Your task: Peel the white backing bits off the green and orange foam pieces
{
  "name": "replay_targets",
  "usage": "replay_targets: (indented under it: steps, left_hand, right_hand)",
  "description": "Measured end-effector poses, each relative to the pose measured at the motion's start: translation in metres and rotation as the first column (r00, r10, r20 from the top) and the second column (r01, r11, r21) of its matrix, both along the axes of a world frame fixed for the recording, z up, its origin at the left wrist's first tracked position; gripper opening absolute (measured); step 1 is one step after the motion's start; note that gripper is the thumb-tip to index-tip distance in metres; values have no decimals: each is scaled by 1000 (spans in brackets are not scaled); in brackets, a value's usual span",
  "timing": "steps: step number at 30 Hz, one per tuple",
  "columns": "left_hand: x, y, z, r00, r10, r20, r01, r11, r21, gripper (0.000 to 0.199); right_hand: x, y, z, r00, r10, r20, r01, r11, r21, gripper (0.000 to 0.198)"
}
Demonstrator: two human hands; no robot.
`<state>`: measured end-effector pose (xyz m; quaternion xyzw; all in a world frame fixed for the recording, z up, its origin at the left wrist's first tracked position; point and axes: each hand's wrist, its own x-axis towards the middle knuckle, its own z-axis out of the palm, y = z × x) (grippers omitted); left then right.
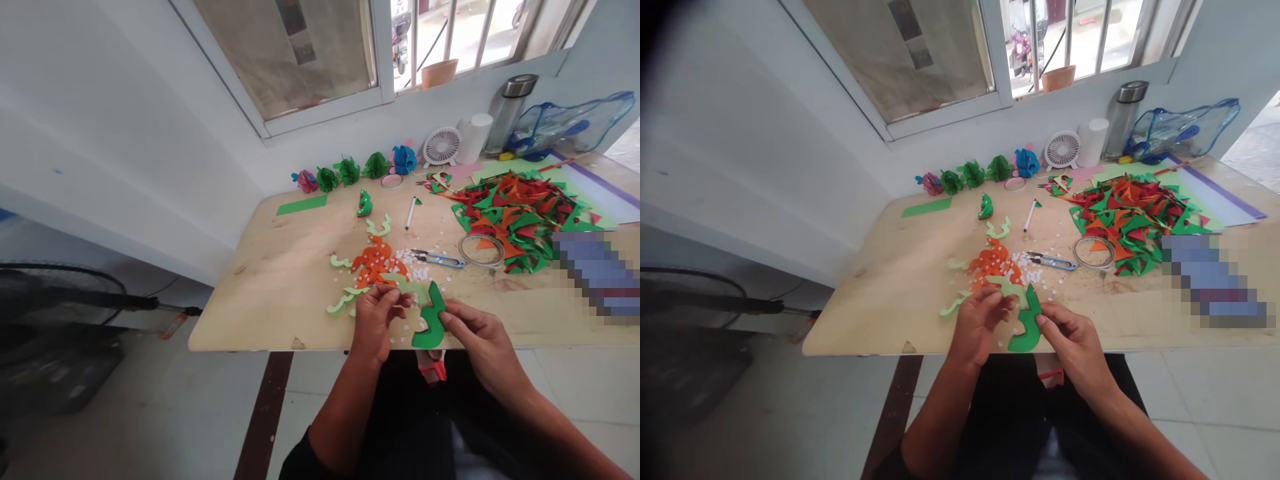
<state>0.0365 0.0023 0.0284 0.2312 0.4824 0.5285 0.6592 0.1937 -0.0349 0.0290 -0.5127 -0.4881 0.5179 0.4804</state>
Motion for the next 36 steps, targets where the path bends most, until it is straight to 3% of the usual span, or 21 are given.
replay_targets:
  steps: [2, 4, 7, 8, 11, 21, 29, 36]
  left_hand:
    - [-16, 1, 7, 998, -30, -57, 33, 998, 51, 22]
    - [-32, 0, 17, 962, -252, -104, 261, 962, 83, 22]
    - [-42, -1, 31, 795, -584, -166, 602, 793, 96, 21]
    - [-41, -1, 34, 748, -628, -216, 657, 747, 102, 20]
    - [-29, 2, 37, 688, -628, -364, 697, 711, 90, 20]
    - [-20, 7, 19, 706, -564, -428, 640, 768, 43, 15]
    - [-16, 11, 12, 661, -534, -527, 642, 766, 30, 12]
    - [-10, 10, 1, 726, -468, -503, 563, 825, 45, 9]
  right_hand:
    - [5, 4, -5, 1000, -21, -7, 21, 999, -40, 25]
    - [9, 10, -10, 1000, -11, -18, 10, 996, -91, 25]
    - [10, 17, -11, 997, 76, -25, -78, 987, -137, 28]
    - [9, 18, -9, 993, 115, -24, -117, 983, -140, 29]
    - [5, 19, -2, 978, 206, -7, -205, 967, -151, 34]
    - [8, 13, -1, 968, 233, 95, -219, 966, -136, 32]
    - [12, 16, -5, 960, 236, 152, -227, 971, -76, 28]
    - [14, 20, -9, 955, 218, 203, -206, 975, -78, 28]
